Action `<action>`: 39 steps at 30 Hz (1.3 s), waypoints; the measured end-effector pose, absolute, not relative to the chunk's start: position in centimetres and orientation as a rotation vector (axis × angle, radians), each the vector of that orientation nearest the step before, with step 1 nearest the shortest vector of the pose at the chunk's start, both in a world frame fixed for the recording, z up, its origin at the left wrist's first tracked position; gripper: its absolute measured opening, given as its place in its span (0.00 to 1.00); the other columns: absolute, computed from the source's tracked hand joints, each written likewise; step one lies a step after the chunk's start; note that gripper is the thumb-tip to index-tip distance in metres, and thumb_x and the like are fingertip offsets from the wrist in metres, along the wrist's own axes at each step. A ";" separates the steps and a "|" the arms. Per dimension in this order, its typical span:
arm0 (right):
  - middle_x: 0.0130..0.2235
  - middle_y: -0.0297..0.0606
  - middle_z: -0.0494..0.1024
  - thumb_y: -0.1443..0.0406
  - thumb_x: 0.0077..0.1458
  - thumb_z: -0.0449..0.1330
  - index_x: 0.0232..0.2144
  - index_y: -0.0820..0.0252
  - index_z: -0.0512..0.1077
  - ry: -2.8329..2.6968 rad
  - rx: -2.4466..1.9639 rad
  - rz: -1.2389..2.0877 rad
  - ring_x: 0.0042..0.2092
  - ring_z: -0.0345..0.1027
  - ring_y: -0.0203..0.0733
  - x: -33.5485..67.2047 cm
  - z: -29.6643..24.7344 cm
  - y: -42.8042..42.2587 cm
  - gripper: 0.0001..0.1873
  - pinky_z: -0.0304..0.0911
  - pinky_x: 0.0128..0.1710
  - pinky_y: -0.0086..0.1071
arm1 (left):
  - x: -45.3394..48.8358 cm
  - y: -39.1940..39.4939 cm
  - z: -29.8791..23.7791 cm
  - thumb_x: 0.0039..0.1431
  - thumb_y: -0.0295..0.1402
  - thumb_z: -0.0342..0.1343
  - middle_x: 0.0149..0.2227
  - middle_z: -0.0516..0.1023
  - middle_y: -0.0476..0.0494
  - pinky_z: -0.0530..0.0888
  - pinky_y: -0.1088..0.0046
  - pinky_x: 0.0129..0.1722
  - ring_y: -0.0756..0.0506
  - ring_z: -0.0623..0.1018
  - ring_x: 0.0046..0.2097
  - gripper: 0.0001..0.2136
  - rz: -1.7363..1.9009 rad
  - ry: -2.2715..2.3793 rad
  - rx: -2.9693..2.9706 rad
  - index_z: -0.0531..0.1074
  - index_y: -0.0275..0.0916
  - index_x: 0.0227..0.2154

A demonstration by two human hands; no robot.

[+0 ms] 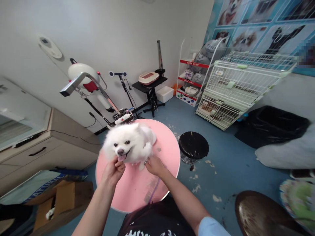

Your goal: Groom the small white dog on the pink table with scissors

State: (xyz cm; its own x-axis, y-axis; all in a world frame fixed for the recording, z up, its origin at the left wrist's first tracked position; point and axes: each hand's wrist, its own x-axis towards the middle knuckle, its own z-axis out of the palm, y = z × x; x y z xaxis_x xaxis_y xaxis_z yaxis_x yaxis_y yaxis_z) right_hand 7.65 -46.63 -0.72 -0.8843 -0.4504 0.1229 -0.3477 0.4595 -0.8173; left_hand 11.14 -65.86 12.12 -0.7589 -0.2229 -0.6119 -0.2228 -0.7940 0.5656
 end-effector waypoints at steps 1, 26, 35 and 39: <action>0.53 0.44 0.74 0.69 0.55 0.57 0.53 0.56 0.65 2.585 -0.788 -1.386 0.53 0.67 0.52 7.4 -0.6 -46.3 0.22 0.64 0.53 0.45 | 11.2 -65.8 12.1 0.66 0.18 0.41 0.18 0.61 0.58 0.55 0.85 0.11 0.60 0.59 0.12 0.14 -2.761 -0.997 1.098 0.60 0.37 0.26; 0.45 0.42 0.73 0.61 0.48 0.64 0.46 0.58 0.66 2.645 -0.562 -1.102 0.46 0.66 0.48 16.0 -2.5 -43.2 0.22 0.59 0.46 0.38 | 18.6 -67.4 3.9 0.50 0.48 0.60 0.24 0.75 0.45 0.70 0.71 0.30 0.46 0.71 0.28 0.16 -1.828 -2.485 0.427 0.77 0.38 0.29; 0.45 0.49 0.72 0.58 0.48 0.61 0.48 0.60 0.69 2.714 -0.877 -0.287 0.46 0.67 0.57 22.3 1.5 -46.8 0.24 0.56 0.49 0.46 | 27.5 -67.2 -1.8 0.43 0.40 0.53 0.21 0.72 0.46 0.66 0.68 0.33 0.43 0.70 0.30 0.11 -2.053 -2.744 0.348 0.71 0.38 0.18; 0.45 0.50 0.72 0.60 0.46 0.61 0.48 0.62 0.69 2.696 -1.040 -0.128 0.45 0.66 0.57 23.1 4.5 -49.1 0.26 0.56 0.50 0.47 | 28.5 -69.7 0.0 0.39 0.42 0.57 0.22 0.74 0.45 0.66 0.67 0.34 0.42 0.70 0.30 0.11 -2.166 -2.531 0.510 0.74 0.38 0.18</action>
